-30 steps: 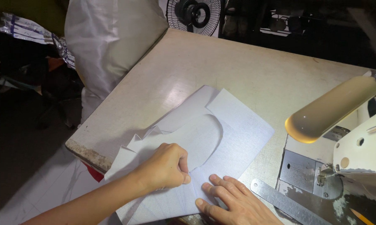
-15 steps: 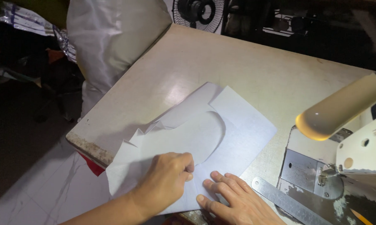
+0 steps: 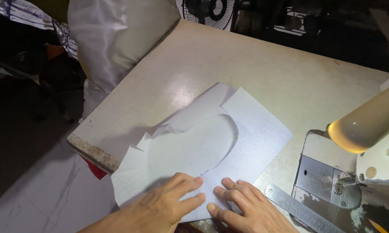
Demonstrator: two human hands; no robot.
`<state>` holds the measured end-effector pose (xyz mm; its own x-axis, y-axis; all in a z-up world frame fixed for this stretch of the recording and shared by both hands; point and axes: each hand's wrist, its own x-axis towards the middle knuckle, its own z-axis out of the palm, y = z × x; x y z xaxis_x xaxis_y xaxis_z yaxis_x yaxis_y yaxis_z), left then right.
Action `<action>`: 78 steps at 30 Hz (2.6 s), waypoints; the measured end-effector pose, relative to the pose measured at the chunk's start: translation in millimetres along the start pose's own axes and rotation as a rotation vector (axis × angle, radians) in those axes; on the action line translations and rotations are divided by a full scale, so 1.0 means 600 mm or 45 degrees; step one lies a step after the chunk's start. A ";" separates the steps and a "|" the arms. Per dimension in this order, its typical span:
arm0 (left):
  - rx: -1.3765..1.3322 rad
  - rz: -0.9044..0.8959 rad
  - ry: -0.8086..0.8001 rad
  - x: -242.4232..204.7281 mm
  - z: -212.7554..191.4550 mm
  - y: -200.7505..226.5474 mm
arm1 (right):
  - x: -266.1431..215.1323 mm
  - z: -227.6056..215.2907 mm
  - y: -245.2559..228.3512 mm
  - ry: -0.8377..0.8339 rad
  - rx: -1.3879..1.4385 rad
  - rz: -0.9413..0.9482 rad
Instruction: Folding and aligning fabric components on a sewing table using a metal guide
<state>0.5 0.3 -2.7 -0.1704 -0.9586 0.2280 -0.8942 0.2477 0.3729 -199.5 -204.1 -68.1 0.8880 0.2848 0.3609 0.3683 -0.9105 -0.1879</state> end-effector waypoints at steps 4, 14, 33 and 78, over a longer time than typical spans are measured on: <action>0.198 0.113 0.031 0.001 0.021 -0.006 | 0.008 -0.001 -0.005 0.046 -0.042 -0.002; 0.283 0.146 0.054 0.008 0.013 0.003 | 0.025 -0.067 0.000 -0.094 0.647 0.186; 0.209 0.155 0.099 0.008 -0.013 0.010 | -0.023 -0.061 -0.049 -0.055 0.231 0.253; -0.143 -0.507 -0.883 0.134 -0.118 0.006 | -0.131 -0.064 -0.028 0.415 -0.160 1.241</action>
<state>13.0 -65.8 80.4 -0.0991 -0.8374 -0.5375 -0.9012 -0.1535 0.4053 -286.1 -222.7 -58.2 0.6609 -0.6707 0.3368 -0.5187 -0.7325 -0.4409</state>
